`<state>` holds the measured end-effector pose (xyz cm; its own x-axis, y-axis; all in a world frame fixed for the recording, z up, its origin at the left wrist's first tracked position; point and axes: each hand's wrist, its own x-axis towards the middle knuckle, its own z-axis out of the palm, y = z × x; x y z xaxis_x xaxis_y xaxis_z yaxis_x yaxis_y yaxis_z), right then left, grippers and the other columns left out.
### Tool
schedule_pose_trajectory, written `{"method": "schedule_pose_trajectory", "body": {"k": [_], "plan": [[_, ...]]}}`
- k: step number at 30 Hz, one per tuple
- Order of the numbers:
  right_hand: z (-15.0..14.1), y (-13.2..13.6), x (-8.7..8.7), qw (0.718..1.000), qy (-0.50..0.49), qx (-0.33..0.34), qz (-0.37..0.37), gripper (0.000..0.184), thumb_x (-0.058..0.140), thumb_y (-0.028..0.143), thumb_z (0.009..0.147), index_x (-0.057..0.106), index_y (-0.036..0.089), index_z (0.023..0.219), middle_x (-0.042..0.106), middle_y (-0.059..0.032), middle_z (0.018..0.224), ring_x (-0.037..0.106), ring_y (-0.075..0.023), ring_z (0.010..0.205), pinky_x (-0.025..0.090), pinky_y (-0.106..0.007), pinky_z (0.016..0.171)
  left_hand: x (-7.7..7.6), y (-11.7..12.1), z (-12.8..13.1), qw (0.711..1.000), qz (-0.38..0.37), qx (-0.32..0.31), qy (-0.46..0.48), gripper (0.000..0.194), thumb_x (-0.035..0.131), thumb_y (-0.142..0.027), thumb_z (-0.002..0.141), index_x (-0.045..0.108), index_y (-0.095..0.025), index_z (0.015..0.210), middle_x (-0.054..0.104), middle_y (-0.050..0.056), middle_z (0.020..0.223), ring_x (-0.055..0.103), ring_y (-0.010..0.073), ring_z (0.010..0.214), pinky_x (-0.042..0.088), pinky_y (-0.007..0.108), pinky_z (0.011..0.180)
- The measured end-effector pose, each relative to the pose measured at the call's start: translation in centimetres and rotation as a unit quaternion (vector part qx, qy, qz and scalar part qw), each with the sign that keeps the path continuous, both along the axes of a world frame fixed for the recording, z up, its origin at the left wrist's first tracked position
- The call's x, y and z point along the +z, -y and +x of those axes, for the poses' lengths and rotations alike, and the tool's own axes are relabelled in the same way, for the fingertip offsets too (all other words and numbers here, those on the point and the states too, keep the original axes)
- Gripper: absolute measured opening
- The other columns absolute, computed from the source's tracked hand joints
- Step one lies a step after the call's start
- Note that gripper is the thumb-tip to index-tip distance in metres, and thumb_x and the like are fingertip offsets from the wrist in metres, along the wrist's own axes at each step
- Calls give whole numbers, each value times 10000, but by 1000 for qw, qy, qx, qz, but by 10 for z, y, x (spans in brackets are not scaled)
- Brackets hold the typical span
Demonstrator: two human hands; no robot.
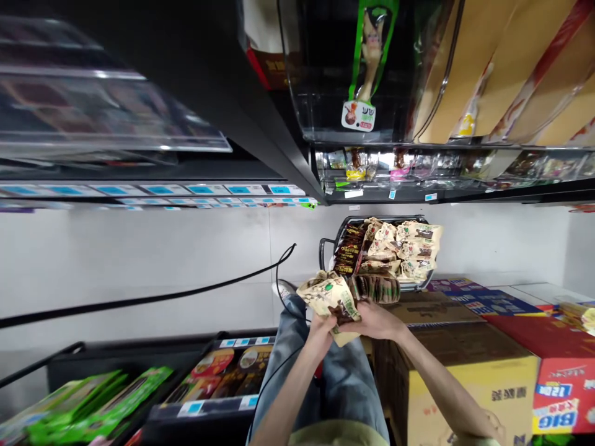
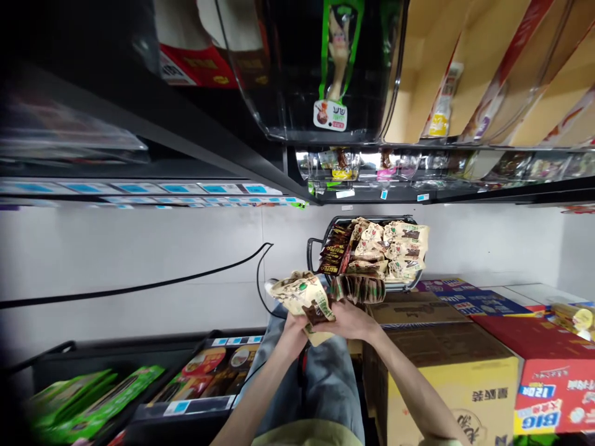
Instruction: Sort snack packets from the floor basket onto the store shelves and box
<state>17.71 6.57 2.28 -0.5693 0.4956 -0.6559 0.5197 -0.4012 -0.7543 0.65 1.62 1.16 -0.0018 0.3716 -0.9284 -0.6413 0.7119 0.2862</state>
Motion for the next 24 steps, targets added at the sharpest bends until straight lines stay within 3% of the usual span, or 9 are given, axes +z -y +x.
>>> {"method": "schedule_pose_trajectory", "body": {"k": [2, 5, 7, 8, 10, 12, 15, 19, 24], "plan": [[2, -2, -7, 999, -17, 31, -15, 417, 769, 591, 889, 747, 187, 989, 793, -78, 994, 744, -271, 951, 587, -344, 837, 3, -4, 1, 999, 8, -14, -37, 960, 1059, -380, 449, 674, -211, 1312, 804, 117, 1160, 749, 339, 1130, 598, 450, 1014], [30, -16, -37, 997, -45, 43, -54, 485, 637, 655, 962, 738, 181, 976, 765, -55, 878, 724, -221, 778, 592, -328, 722, 3, -10, 0, 996, -3, -13, -83, 904, 1055, -352, 465, 685, -166, 1269, 816, 113, 1111, 780, 277, 999, 631, 375, 905], [64, -35, -66, 999, 40, -28, 17, 488, 518, 618, 1037, 723, 189, 1147, 768, -98, 1063, 727, -240, 905, 606, -373, 823, 1, -10, -4, 996, -16, -15, -89, 861, 1055, -350, 469, 700, -150, 1227, 825, 108, 1067, 789, 257, 929, 641, 347, 838], [83, -47, -83, 986, 133, -70, 75, 473, 482, 564, 1063, 685, 191, 1270, 746, -131, 1188, 715, -259, 1000, 598, -405, 898, -1, -9, -7, 996, -22, -18, -89, 839, 1056, -347, 471, 707, -144, 1206, 829, 101, 1034, 791, 251, 891, 645, 340, 810], [126, -74, -117, 913, 353, -90, 183, 455, 532, 393, 1048, 584, 180, 1446, 653, -189, 1398, 628, -319, 1239, 506, -486, 1085, -5, -3, -14, 995, -32, -25, -90, 795, 1056, -338, 480, 719, -136, 1171, 832, 90, 985, 792, 244, 833, 651, 337, 777], [166, -99, -148, 842, 484, -41, 233, 651, 619, 236, 961, 432, 145, 1577, 491, -210, 1591, 438, -361, 1465, 354, -538, 1223, -10, 5, -21, 994, -37, -33, -95, 758, 1058, -325, 477, 730, -132, 1132, 832, 86, 969, 793, 246, 809, 657, 340, 760], [205, -118, -180, 794, 578, 29, 186, 775, 586, 101, 909, 319, 116, 1636, 413, -222, 1649, 346, -349, 1523, 287, -546, 1247, -17, 17, -30, 993, -41, -46, -101, 746, 1057, -320, 486, 729, -144, 1133, 832, 90, 1014, 803, 266, 852, 666, 352, 764], [211, -106, -195, 768, 620, 39, 156, 633, 498, 75, 944, 429, 123, 1571, 510, -250, 1545, 428, -357, 1447, 366, -538, 1167, -21, 26, -38, 990, -54, -64, -109, 782, 1063, -352, 467, 729, -156, 1147, 836, 99, 1016, 813, 297, 878, 673, 371, 770], [203, -68, -185, 768, 606, -20, 206, 555, 476, 110, 965, 486, 145, 1519, 540, -247, 1504, 504, -375, 1347, 406, -498, 1111, -16, 28, -41, 990, -48, -83, -104, 751, 1057, -383, 484, 740, -137, 1119, 840, 113, 988, 815, 316, 865, 675, 379, 759]]}}
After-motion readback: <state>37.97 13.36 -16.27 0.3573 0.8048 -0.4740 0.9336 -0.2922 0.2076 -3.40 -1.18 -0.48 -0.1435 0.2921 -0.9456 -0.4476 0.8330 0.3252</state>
